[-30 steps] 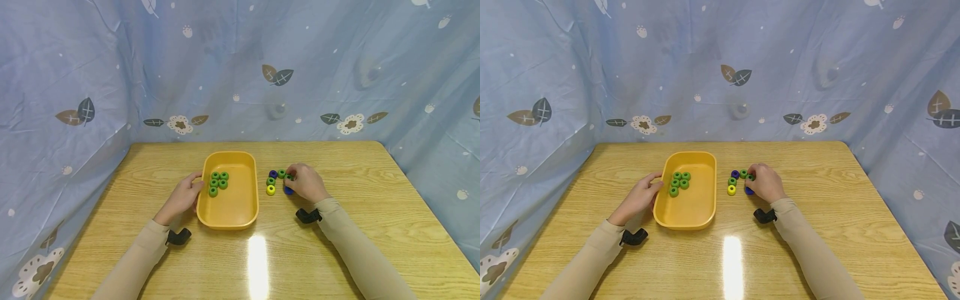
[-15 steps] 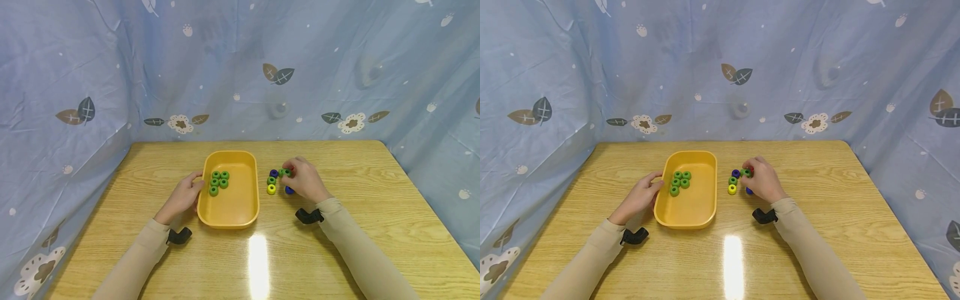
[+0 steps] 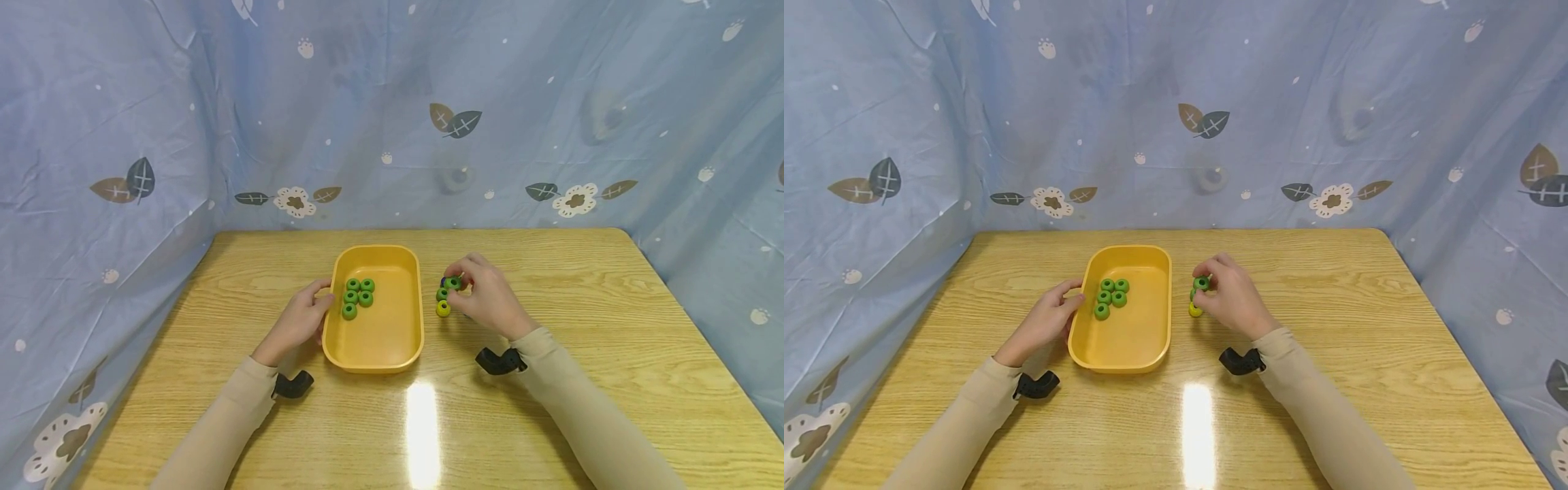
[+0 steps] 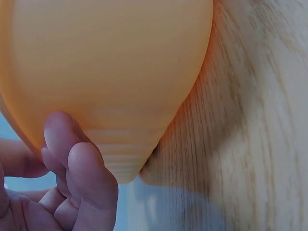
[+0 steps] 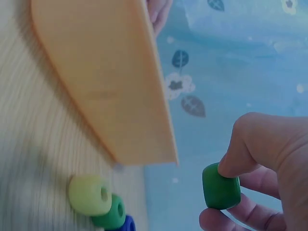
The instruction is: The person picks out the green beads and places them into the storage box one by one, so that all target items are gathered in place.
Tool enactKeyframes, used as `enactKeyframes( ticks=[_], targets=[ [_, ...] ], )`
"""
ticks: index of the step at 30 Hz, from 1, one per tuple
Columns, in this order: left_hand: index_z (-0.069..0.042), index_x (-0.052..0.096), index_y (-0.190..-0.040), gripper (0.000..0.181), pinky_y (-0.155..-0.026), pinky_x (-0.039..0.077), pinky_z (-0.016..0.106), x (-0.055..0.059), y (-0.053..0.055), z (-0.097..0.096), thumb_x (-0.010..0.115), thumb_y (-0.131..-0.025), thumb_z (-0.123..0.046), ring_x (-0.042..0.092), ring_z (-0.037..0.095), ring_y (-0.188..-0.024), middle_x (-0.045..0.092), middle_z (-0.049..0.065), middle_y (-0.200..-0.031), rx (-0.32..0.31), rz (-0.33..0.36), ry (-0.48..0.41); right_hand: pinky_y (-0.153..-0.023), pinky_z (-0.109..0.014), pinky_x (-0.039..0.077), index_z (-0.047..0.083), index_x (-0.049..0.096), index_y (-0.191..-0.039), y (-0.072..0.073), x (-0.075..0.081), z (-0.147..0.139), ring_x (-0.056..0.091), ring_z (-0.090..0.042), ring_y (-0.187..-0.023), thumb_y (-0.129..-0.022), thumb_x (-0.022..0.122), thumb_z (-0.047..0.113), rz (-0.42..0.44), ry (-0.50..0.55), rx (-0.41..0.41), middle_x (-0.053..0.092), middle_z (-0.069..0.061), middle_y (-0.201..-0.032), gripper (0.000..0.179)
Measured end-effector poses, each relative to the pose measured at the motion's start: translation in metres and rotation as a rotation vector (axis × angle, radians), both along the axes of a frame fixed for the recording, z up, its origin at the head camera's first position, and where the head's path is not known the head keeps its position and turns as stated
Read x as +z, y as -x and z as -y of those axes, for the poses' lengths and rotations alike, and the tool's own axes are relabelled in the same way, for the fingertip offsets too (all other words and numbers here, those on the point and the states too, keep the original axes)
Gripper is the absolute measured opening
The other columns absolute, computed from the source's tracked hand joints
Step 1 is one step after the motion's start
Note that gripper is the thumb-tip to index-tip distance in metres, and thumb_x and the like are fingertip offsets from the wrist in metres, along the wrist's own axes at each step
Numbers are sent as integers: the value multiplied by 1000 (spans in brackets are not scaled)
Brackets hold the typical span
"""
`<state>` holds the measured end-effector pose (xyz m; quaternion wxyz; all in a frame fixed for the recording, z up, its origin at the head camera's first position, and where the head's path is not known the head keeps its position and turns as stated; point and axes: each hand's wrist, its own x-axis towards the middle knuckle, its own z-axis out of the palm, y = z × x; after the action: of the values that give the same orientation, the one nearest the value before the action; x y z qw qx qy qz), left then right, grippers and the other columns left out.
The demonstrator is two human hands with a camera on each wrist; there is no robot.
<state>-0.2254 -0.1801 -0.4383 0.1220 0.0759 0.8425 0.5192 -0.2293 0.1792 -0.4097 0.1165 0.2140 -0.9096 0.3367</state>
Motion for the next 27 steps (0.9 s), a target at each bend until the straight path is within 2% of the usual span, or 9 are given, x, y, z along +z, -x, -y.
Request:
enactKeyframes(
  ticks=[6, 12, 16, 22, 27],
  targets=[
    [-9, 39, -158, 49, -51, 57, 44, 0, 0, 0, 43, -113, -26, 62, 28, -49, 66, 10, -66, -1, 0, 12, -69, -29, 49, 9, 73, -105, -6, 4, 11, 59, -17, -82, -82, 72, 4, -60, 24, 65, 61, -3, -98, 23],
    [-9, 38, -159, 49, -51, 57, 44, 2, -1, 0, 43, -113, -26, 61, 25, -48, 66, 9, -67, 2, 2, 19, -68, -28, 49, 9, 72, -105, -6, 8, 26, 59, -24, -81, -86, 71, 3, -47, 40, 129, 61, -2, -99, 20],
    [-9, 38, -159, 49, -51, 57, 44, 1, -1, 0, 43, -113, -26, 60, 25, -48, 65, 10, -66, 3, 6, 18, -65, -27, 50, 9, 72, -103, -5, 13, 38, 59, -21, -80, -85, 71, 3, -40, 45, 184, 62, -1, -99, 19],
    [-9, 38, -159, 49, -51, 57, 44, 0, 0, 1, 43, -113, -26, 62, 29, -49, 66, 10, -66, -1, 0, 13, -67, -27, 48, 9, 72, -103, -1, 21, 56, 57, -16, -78, -85, 72, 6, -81, -3, 255, 63, -1, -96, 18],
    [-9, 40, -158, 48, -50, 57, 44, 0, -1, 1, 43, -113, -26, 62, 29, -48, 65, 10, -65, 0, -7, 21, -70, -28, 48, 10, 72, -105, 2, 28, 70, 57, -18, -78, -86, 71, 9, -55, -50, 284, 62, 0, -97, 19]
  ],
)
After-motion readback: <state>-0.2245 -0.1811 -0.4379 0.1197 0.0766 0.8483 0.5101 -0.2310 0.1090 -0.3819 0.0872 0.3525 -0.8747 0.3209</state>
